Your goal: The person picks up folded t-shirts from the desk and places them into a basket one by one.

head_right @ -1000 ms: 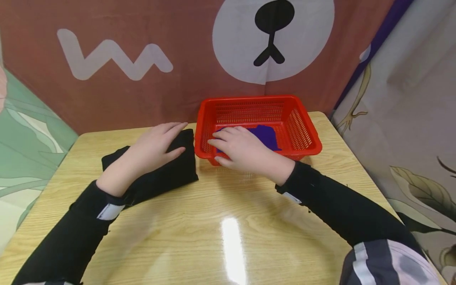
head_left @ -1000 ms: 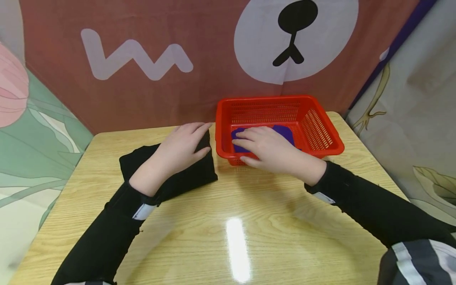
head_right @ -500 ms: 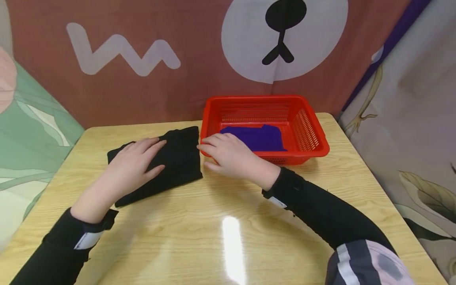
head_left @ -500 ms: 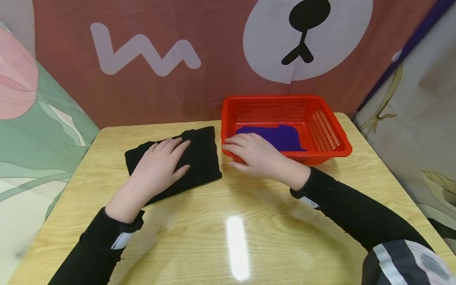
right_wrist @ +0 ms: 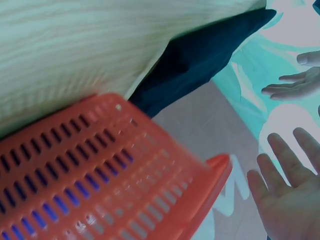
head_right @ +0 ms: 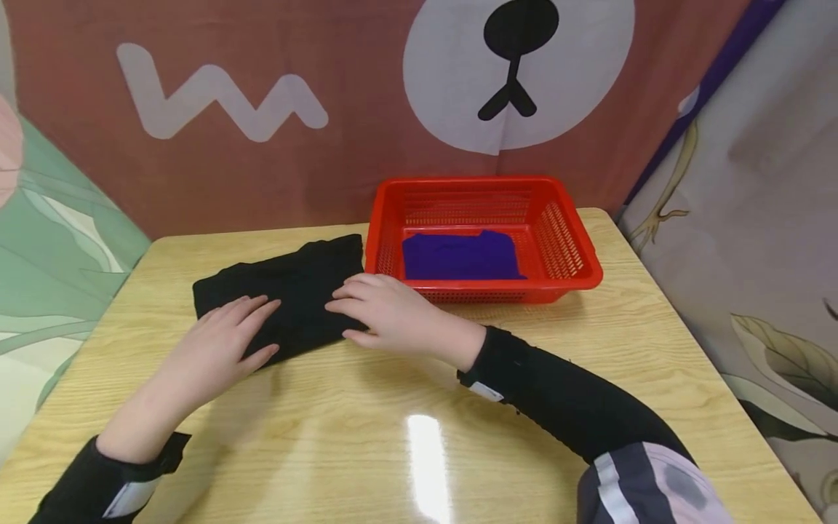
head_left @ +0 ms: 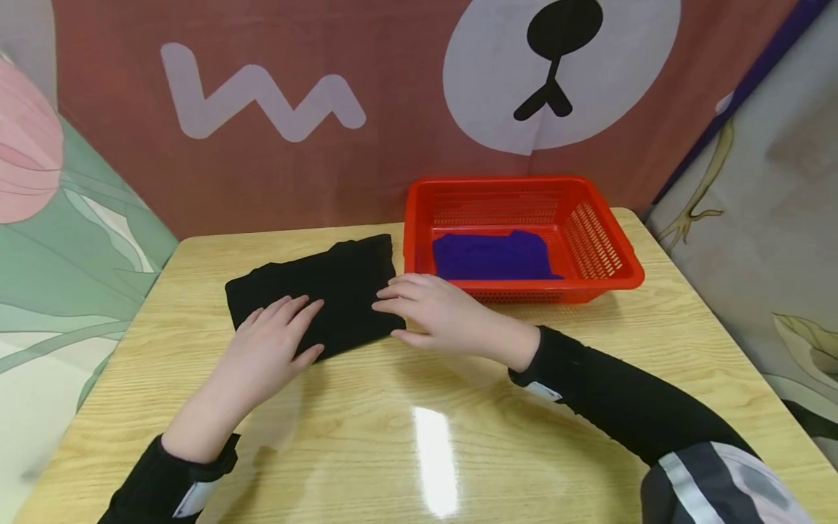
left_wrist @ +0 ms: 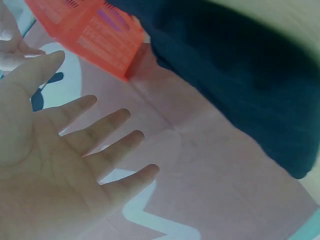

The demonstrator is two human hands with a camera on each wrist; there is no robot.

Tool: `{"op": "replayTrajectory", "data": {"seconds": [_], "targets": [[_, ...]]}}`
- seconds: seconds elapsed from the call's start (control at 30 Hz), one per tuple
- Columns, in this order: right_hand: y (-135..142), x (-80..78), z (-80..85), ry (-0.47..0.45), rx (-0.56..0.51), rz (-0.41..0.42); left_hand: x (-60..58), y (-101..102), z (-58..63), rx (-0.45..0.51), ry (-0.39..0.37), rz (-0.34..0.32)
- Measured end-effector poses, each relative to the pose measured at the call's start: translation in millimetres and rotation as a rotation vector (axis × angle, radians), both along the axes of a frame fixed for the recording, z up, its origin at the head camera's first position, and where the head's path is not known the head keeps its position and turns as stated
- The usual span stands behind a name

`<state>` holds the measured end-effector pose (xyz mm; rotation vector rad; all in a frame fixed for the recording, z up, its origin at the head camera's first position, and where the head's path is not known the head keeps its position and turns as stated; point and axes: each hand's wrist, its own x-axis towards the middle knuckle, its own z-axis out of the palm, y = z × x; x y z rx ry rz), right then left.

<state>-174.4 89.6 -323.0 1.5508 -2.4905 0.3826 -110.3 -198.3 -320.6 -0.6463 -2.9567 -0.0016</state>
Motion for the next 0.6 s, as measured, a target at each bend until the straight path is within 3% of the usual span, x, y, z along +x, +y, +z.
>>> {"op": "replayTrajectory", "data": {"seconds": [0.27, 0.4, 0.6], "targets": [[-25.0, 1.4, -10.9, -0.079, 0.125, 0.046, -0.4, -16.9, -15.7, -0.04, 0.001, 0.064], [-34.7, -2.7, -20.3, -0.117, 0.194, 0.03, -3.0, -25.1, -24.6, -0.082, 0.013, 0.088], [-42.7, -12.9, -34.4, -0.15, 0.277, -0.022, -6.2, -32.6, -34.3, -0.099, -0.038, 0.095]]}}
